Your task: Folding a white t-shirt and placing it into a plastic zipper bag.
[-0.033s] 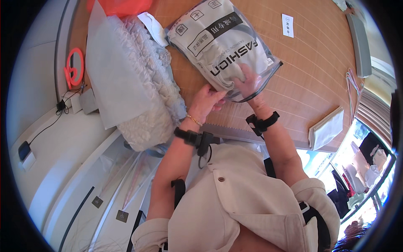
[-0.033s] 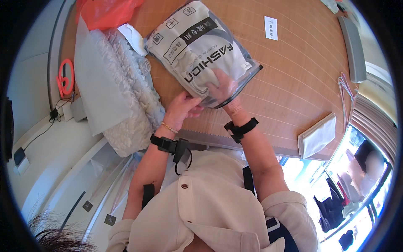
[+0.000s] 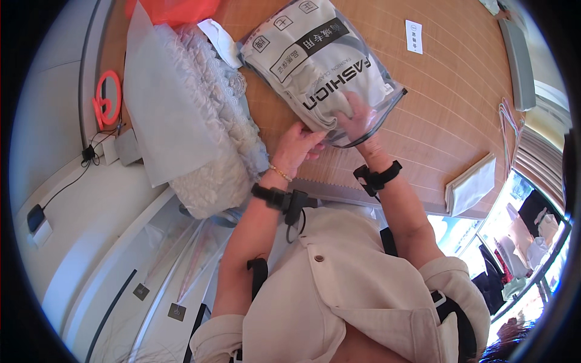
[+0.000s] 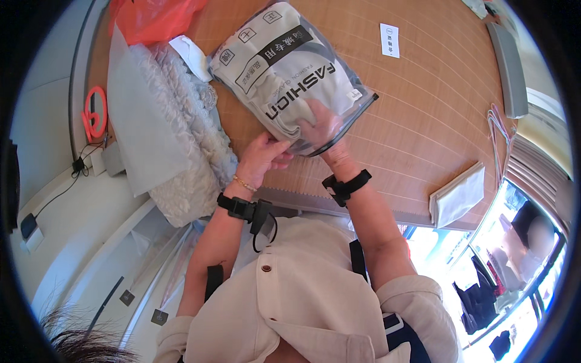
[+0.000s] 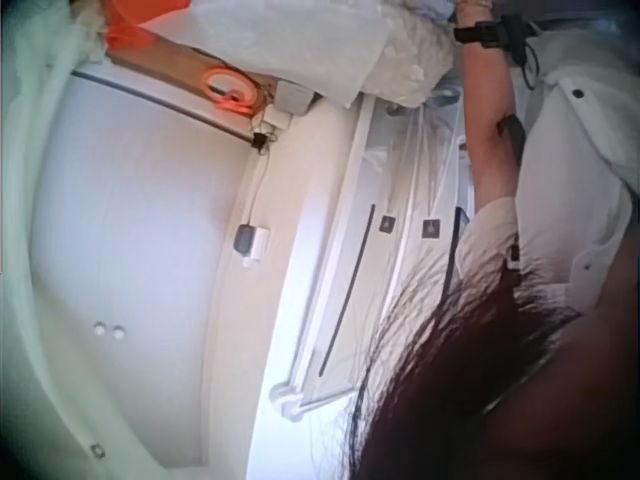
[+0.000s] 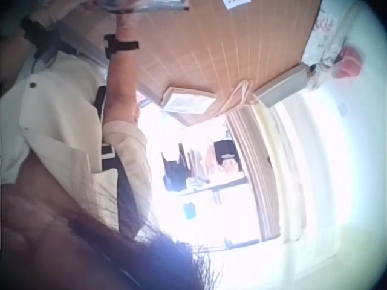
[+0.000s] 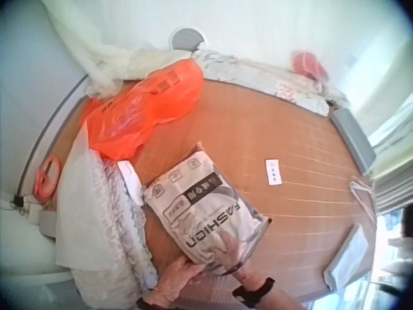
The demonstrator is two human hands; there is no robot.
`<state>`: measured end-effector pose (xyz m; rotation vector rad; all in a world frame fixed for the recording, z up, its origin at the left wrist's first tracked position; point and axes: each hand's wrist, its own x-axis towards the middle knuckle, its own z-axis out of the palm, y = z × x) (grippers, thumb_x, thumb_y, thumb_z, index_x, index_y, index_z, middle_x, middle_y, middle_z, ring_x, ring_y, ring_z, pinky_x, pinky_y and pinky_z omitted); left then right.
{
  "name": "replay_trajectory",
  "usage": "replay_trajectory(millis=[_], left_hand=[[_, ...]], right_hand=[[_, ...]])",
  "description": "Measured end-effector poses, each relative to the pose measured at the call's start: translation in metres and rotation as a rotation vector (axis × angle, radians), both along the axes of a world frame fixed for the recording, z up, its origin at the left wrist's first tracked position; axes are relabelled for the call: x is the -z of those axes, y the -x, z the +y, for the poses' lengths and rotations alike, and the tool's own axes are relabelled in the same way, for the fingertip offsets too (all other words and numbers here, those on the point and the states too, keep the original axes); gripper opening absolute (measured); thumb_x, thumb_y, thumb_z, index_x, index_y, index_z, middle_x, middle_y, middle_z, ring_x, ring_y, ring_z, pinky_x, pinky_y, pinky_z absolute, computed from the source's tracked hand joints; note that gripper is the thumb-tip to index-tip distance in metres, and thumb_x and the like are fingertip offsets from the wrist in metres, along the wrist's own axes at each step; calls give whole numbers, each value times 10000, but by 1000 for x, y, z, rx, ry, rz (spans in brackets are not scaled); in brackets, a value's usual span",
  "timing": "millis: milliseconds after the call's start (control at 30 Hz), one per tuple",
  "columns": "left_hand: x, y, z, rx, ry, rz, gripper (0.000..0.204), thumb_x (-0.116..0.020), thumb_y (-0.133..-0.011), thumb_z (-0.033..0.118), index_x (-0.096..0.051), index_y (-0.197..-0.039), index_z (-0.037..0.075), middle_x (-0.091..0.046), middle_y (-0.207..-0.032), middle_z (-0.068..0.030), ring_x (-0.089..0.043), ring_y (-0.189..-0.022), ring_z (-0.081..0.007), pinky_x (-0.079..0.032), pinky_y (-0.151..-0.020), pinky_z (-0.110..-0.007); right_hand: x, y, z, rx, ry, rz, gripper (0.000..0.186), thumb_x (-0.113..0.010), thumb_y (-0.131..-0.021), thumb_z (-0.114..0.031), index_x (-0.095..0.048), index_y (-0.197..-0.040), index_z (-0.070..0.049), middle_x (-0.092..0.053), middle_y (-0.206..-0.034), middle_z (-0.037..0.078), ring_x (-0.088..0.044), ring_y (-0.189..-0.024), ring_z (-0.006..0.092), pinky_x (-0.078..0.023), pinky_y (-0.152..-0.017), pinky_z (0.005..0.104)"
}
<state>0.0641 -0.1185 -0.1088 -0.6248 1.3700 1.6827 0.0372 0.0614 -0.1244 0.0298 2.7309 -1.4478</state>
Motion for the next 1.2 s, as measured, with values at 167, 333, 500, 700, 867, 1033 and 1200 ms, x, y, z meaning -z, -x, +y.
replay_trajectory(millis=[167, 333, 500, 700, 867, 1033, 1200], left_hand=[[-3, 0, 2, 1, 41, -13, 420, -681, -826, 244, -501, -1137, 27, -589, -989, -58, -617, -816, -162, -528, -693, -299], [-23, 0, 5, 105, 502, 449, 384, -720, -766, 168, -528, -1063, 18, -596, -954, -58, -606, -770, -138, -497, -642, -272], [-64, 13, 29, 266, 620, 1030, 392, -760, -689, 165, -560, -1002, 40, -575, -877, -71, -601, -771, -186, -484, -623, -300], [-75, 9, 67, 473, 644, 1327, 476, -772, -649, 196, -534, -1046, 85, -550, -856, -97, -576, -749, -279, -482, -668, -361], [-70, 21, 76, 622, 768, 1375, 483, -734, -676, 128, -497, -1093, 64, -558, -885, -105, -596, -767, -285, -479, -640, -367], [-68, 27, 83, 601, 830, 1360, 493, -727, -664, 93, -487, -1093, 57, -559, -889, -107, -595, -745, -292, -482, -623, -370], [-65, 34, 81, 571, 921, 1324, 417, -650, -664, 10, -508, -1052, 71, -557, -896, -110, -596, -720, -297, -487, -595, -379]], right_hand=[[6, 2, 6, -6, 17, -28, 382, -698, -718, -187, -586, -1065, -75, -638, -890, 189, -632, -843, 362, -514, -705, 396], [-3, 7, 6, 20, -30, 62, 389, -692, -718, -179, -582, -1079, -84, -637, -914, 190, -630, -844, 366, -519, -707, 396], [4, 1, 7, -25, -26, -27, 420, -682, -728, -175, -574, -1122, -77, -637, -967, 194, -619, -907, 372, -513, -756, 396], [15, 10, 21, -316, 454, -221, 542, -618, -818, -172, -445, -1314, -39, -588, -1160, 174, -564, -1045, 278, -432, -901, 347], [24, 23, 32, -378, 853, -109, 493, -589, -862, -199, -477, -1313, -33, -555, -1230, 131, -540, -1063, 190, -415, -923, 314], [6, 39, 21, -155, 1259, -648, 494, -599, -864, -193, -486, -1327, -62, -510, -1289, 81, -513, -1076, 158, -421, -918, 291], [31, 50, 26, -504, 393, 330, 290, -543, -880, -135, -586, -1158, -65, -562, -1206, 96, -541, -1054, 257, -428, -904, 323]])
